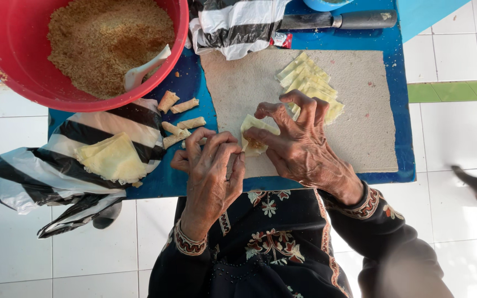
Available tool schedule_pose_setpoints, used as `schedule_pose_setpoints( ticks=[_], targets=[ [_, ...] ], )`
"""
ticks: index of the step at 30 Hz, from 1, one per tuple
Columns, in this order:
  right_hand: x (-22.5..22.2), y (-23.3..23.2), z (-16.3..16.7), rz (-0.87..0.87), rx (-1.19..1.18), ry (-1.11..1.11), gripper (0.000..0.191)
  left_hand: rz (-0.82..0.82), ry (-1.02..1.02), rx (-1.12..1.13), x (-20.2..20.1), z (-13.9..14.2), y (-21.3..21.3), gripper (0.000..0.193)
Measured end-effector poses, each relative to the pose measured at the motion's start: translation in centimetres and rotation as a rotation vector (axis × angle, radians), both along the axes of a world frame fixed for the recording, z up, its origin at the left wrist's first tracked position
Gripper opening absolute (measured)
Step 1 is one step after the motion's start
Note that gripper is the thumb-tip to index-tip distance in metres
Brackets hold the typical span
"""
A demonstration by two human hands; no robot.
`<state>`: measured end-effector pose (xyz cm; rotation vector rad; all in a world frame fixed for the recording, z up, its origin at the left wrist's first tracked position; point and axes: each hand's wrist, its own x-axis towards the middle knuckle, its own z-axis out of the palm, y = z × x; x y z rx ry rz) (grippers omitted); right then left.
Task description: The person folds and rolls spring rolls at a table. They take a square pastry wrapper, spoon filling from a red bowl onto it with a spoon, fold the sides over the filling, and roll it up, setting the finished roll with a growing pile of rolled rolls on the table.
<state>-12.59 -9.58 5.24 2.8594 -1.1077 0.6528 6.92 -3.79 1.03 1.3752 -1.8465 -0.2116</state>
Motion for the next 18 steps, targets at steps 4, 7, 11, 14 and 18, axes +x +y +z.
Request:
schedule_pose_setpoints(
  ticks=[4,7,11,14,18],
  targets=[
    [-0.37,-0.09,-0.11,0.007,0.026,0.002,0.038,0.007,-0.016,0.003,0.08,-0.35,0.00,0.012],
    [-0.77,-0.20,-0.36,-0.013,0.039,0.000,0.037,-0.010,0.001,0.003,0.30,-0.56,0.09,0.012],
    [-0.91,-0.24,-0.50,-0.032,0.048,-0.029,0.038,-0.015,0.029,0.009,0.33,-0.56,-0.05,0.012],
    [-0.44,-0.01,-0.58,0.003,0.076,-0.060,0.035,-0.014,0.024,0.007,0.21,-0.39,0.05,0.013],
    [-0.07,-0.01,-0.57,0.026,0.073,-0.060,0.036,-0.024,0.035,0.009,0.35,-0.38,-0.04,0.015]
  ],
)
